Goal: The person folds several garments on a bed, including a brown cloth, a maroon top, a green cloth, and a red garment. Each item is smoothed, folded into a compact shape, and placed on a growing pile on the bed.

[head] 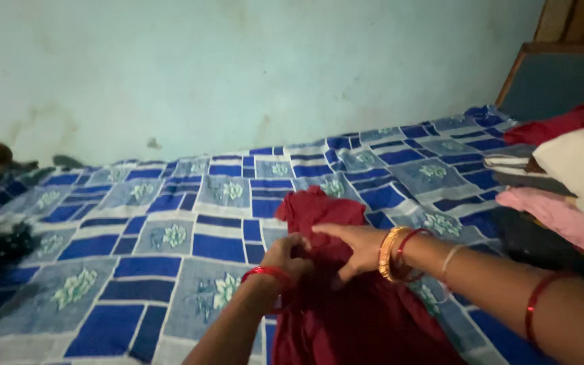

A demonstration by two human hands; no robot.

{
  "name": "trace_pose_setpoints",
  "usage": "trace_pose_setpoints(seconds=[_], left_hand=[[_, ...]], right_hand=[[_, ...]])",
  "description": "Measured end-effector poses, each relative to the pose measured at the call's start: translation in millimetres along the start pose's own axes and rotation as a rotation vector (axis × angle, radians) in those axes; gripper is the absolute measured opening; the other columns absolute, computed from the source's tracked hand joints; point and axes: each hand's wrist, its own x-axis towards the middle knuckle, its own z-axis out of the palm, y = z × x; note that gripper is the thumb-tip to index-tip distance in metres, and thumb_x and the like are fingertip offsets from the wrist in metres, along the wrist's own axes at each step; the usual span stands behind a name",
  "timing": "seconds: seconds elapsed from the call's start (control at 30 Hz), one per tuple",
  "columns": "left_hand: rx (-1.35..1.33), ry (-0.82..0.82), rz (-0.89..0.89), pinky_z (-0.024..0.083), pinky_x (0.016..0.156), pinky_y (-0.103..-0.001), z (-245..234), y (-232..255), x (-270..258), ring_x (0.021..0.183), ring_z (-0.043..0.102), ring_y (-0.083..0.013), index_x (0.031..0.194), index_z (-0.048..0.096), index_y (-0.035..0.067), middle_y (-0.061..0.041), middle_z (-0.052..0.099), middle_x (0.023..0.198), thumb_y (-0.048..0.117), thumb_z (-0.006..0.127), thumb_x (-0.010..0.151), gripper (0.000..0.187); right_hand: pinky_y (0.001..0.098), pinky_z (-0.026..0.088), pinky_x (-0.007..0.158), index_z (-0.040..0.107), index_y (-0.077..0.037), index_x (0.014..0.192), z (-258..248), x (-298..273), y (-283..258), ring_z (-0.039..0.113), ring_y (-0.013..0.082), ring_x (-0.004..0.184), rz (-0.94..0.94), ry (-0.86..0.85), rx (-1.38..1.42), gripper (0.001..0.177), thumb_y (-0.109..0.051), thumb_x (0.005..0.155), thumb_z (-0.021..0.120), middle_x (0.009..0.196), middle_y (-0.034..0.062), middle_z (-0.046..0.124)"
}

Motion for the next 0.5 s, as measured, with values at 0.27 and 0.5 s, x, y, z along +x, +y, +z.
trace_pose_setpoints(seconds=[0.27,0.5], left_hand=[[-0.104,-0.198,-0.232,0.053,0.100,-0.037,-37,62,6,0.123,0.060,-0.0228,0.147,0.047,0.023,-0.007,0.063,0.129,-0.002,0.077,0.066,0.090],[0.516,0.173,-0.130,0.048,0.108,-0.047,-58,122,87,0.136,0.051,-0.0321,0.153,0.037,0.022,-0.014,0.050,0.146,0.019,0.084,0.071,0.095]], right_hand=[[0.0375,0.037,0.118,0.036,-0.006,0.157,-53,8,13,0.042,0.0275,0.145,0.340,-0.390,-0.324,0.112,-0.048,0.071,0.094,0.159,0.0155,0.041],[0.0404,0.054,0.105,0.071,-0.015,0.124,-119,99,32,0.070,0.0313,0.121,0.044,0.551,-0.291,0.048,-0.025,0.077,0.078,0.129,0.0140,0.074]])
